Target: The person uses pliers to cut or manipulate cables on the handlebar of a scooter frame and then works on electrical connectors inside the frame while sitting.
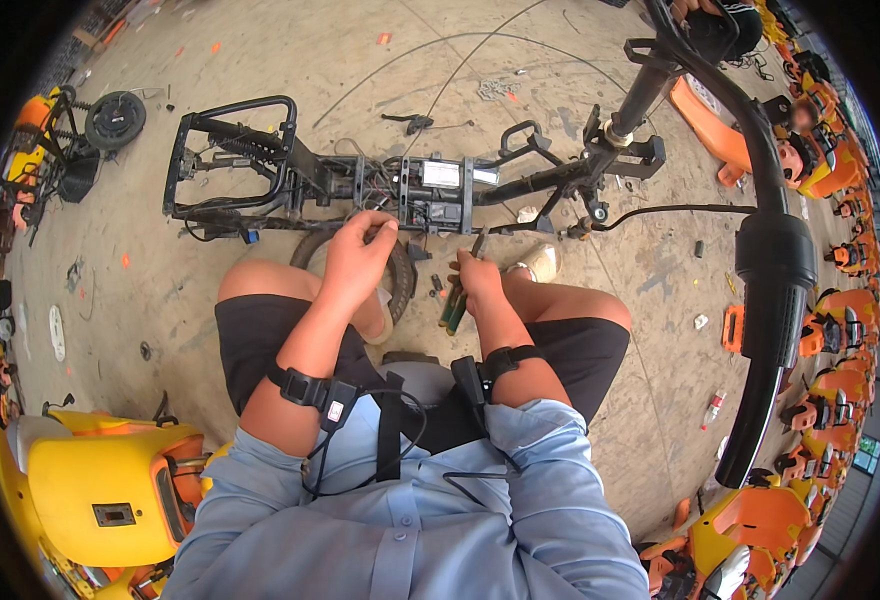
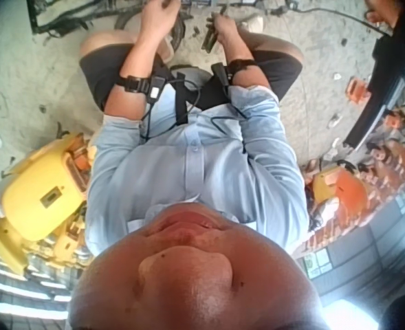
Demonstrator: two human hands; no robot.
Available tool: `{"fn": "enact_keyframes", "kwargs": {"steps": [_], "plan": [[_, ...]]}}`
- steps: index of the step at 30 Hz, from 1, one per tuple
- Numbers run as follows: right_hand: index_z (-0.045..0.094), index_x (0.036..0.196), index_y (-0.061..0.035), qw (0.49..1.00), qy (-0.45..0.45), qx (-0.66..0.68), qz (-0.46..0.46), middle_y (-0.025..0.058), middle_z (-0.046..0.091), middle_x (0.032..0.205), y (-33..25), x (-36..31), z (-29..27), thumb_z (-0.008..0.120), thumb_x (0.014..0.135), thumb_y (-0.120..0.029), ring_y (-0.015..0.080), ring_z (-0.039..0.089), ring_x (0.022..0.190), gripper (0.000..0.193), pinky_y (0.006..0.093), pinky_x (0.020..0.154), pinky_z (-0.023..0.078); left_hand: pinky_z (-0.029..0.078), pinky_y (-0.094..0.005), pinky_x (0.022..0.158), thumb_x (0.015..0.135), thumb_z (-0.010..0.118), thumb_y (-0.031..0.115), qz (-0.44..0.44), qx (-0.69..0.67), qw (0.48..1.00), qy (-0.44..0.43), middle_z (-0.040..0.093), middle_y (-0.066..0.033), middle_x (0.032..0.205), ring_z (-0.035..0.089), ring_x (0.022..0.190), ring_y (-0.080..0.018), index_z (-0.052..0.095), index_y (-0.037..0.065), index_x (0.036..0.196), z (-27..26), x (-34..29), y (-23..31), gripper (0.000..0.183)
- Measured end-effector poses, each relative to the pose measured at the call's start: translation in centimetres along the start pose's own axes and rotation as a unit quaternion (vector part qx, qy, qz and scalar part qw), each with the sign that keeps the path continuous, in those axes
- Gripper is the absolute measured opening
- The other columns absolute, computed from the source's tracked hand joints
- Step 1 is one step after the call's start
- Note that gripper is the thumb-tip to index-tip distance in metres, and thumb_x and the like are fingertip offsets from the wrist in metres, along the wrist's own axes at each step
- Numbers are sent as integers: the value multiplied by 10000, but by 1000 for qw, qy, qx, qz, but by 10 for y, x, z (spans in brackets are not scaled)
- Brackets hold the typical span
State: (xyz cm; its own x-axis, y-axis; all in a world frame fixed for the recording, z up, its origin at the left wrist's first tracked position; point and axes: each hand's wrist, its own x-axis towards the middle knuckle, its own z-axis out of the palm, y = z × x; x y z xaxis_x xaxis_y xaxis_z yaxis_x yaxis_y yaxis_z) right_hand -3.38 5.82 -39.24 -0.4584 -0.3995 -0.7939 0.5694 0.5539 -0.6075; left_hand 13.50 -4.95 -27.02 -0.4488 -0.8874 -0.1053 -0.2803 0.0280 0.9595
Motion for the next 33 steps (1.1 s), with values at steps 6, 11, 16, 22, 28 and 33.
{"fn": "enact_keyframes", "kwargs": {"steps": [6, 11, 16, 22, 28, 33], "plan": [[564, 1191, -63, 997, -26, 70, -36, 87, 685, 1032, -24, -14, 2, 558, 985, -264, 206, 647, 832, 287, 327, 633, 421, 425, -255, 617, 1003, 543, 246, -153, -203, 964, -72, 598, -14, 848, 522, 696, -103, 649, 10, 1087, -10, 2, -4, 272], [612, 1093, -48, 993, -85, 71, -30, 65, 676, 824, -62, -61, 6, 568, 982, -320, 169, 638, 705, 297, 253, 566, 388, 375, -254, 575, 1050, 412, 358, -229, -527, 809, -124, 546, -34, 924, 462, 692, -128, 553, 25, 1250, -17, 4, -6, 413], [640, 1054, -34, 960, -207, -20, -187, 70, 672, 751, -83, -123, 2, 600, 986, -368, 121, 603, 638, 343, 227, 492, 353, 464, -333, 757, 1060, 392, 358, -187, -596, 767, -145, 612, -69, 967, 569, 820, -177, 552, 30, 1235, 4, 11, 13, 405], [603, 1178, -24, 940, -167, 7, -298, 43, 694, 927, -58, -149, 11, 713, 921, -284, 119, 638, 723, 381, 228, 534, 380, 488, -368, 829, 1051, 411, 356, -169, -576, 784, -158, 617, -77, 986, 587, 893, -210, 554, 41, 1182, 36, 22, 9, 370], [634, 1047, -37, 948, -115, 58, -293, 24, 647, 868, -31, -118, 17, 743, 902, -224, 119, 609, 740, 260, 263, 597, 425, 469, -351, 876, 1068, 369, 399, -170, -555, 794, -182, 608, -63, 1007, 566, 921, -201, 540, 33, 1217, 44, 12, 7, 430], [649, 977, -15, 958, -107, 55, -262, 37, 660, 853, -37, -130, 22, 718, 917, -156, 135, 595, 724, 169, 299, 676, 484, 455, -375, 910, 1066, 373, 421, -157, -554, 798, -175, 614, -92, 1055, 567, 990, -223, 525, 33, 1252, 29, 5, 3, 457]]}}
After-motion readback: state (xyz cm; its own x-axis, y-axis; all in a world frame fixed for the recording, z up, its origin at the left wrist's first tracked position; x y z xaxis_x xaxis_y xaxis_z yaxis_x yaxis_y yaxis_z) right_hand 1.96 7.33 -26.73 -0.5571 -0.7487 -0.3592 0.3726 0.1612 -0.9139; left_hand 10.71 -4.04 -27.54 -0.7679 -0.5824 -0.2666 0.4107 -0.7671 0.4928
